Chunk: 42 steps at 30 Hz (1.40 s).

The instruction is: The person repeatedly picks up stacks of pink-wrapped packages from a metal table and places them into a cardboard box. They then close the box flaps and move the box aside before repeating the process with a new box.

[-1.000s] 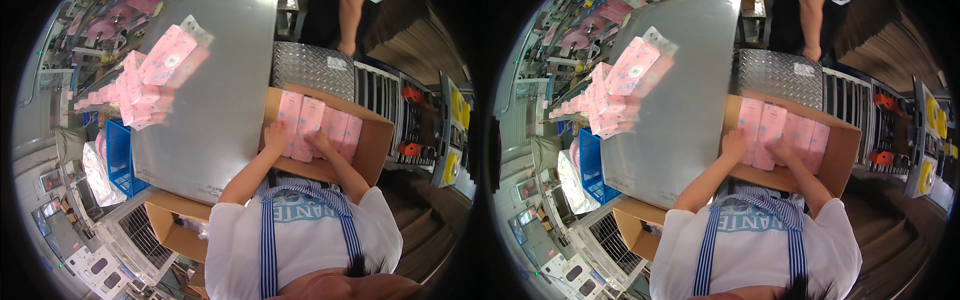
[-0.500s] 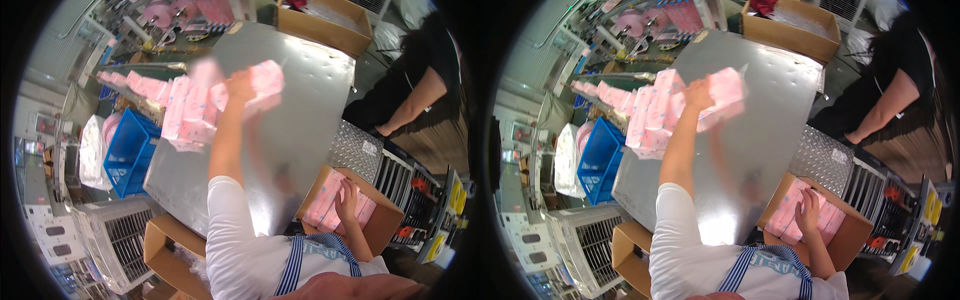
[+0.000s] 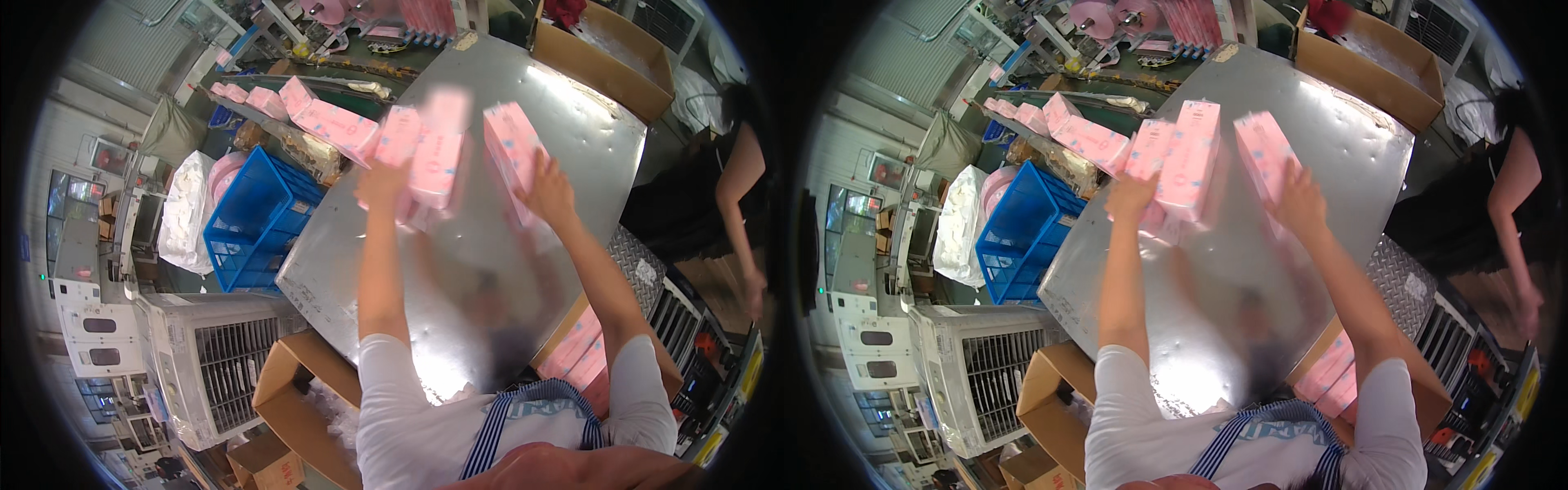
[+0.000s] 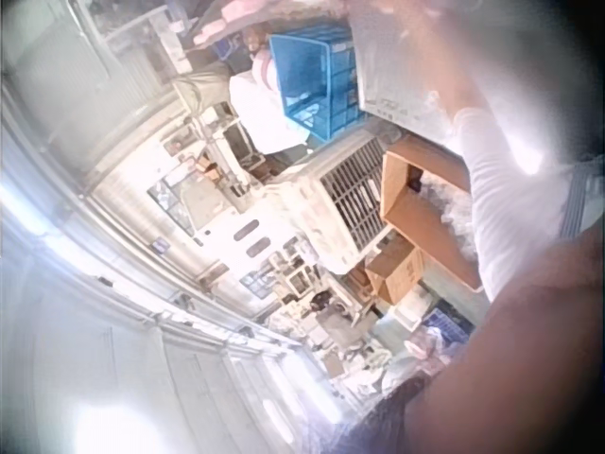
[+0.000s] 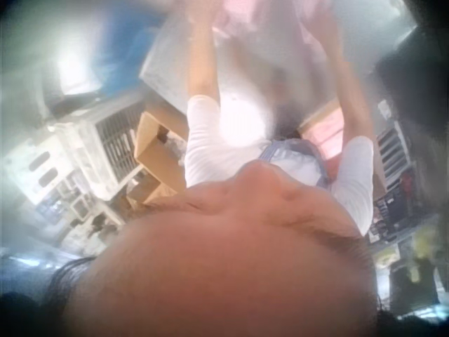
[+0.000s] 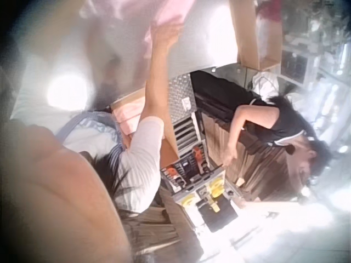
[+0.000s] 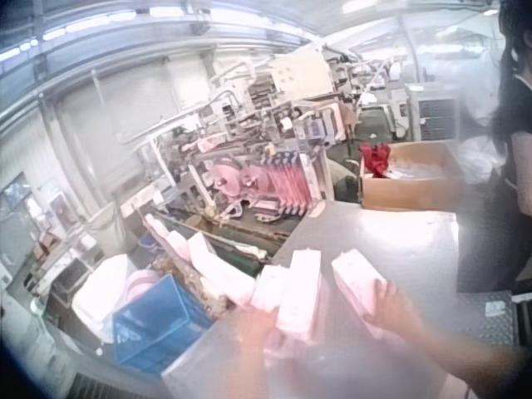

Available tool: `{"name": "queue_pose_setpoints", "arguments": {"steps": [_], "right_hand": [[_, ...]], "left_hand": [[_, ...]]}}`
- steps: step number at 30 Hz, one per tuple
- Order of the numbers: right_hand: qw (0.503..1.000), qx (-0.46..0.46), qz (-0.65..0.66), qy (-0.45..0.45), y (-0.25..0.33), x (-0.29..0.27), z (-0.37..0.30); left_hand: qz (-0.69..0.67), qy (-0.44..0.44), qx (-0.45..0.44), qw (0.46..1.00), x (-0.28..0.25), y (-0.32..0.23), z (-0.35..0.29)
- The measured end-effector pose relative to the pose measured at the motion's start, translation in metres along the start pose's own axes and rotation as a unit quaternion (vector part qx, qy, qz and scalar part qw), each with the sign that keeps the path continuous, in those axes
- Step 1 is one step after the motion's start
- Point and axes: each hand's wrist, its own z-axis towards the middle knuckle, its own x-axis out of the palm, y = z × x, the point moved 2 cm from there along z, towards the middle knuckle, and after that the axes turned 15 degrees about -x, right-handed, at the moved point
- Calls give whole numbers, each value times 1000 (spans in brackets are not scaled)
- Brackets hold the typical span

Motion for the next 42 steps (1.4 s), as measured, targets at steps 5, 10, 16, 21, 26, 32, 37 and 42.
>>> {"name": "queue_pose_setpoints", "arguments": {"steps": [5, 10, 16, 21, 26, 32, 37, 42], "right_hand": [[998, -8, 37, -47, 22, 10, 26], [991, -73, 104, -35, 27, 8, -61], [972, -76, 224, -15, 1, -11, -247], [825, 45, 562, -28, -42, 39, -203], [533, 114, 838, -21, -56, 67, -164], [588, 82, 795, -121, -41, 1, -226], [689, 74, 691, -205, -35, -24, -313], [586, 171, 747, -263, -77, 8, -412]], "left_hand": [[14, 56, 108, 992, 5, -26, -75], [-8, 118, 116, 986, 21, 23, -129], [-2, 182, 187, 965, 35, 123, -263], [-313, 389, 44, 866, 100, 133, -201], [-468, 522, 6, 713, 135, 121, -169], [-528, 481, 15, 700, 95, 174, -223], [-581, 488, -6, 652, 87, 169, -300], [-610, 620, 95, 485, 75, 116, -368]]}}
